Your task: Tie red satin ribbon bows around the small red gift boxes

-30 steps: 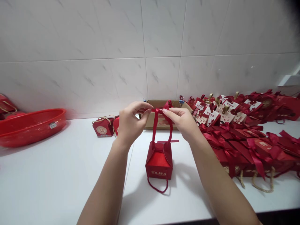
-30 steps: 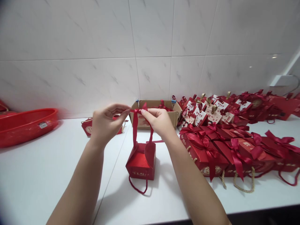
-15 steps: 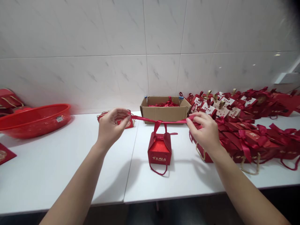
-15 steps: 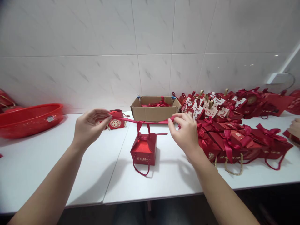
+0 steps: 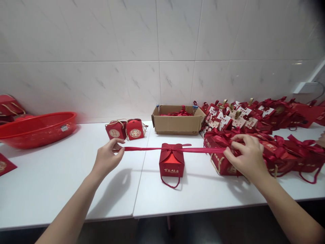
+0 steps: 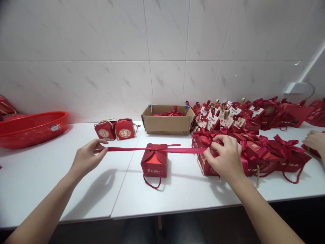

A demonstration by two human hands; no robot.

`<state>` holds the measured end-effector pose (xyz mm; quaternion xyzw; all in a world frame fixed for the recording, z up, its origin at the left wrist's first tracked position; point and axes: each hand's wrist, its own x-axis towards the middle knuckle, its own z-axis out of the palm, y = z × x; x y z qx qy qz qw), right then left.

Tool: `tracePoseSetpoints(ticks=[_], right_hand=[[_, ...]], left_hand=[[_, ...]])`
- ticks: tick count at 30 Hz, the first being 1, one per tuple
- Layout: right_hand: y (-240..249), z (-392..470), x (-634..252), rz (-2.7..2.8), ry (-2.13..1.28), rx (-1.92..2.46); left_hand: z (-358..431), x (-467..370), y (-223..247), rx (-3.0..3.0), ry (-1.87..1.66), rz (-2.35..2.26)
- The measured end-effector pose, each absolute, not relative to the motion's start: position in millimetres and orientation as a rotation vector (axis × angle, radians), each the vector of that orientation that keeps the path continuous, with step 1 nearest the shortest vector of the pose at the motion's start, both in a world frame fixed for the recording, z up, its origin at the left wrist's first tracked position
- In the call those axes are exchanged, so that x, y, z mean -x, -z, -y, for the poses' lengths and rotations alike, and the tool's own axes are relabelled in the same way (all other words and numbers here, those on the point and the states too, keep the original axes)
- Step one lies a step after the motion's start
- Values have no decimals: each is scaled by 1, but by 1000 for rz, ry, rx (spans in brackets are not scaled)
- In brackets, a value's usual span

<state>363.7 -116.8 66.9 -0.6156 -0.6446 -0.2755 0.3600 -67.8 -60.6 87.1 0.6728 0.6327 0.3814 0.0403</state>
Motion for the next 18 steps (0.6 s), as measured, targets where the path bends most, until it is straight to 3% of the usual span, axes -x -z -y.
tracePoseSetpoints(ticks=[10,18], right_hand=[[-55,133,-370,1650,752,1620],[-56,137,-361,1777,665,1542]], left_hand=[[49,77,-68,-2077,-1036,-2062],[39,85,-70,-2076,-1141,-2156]])
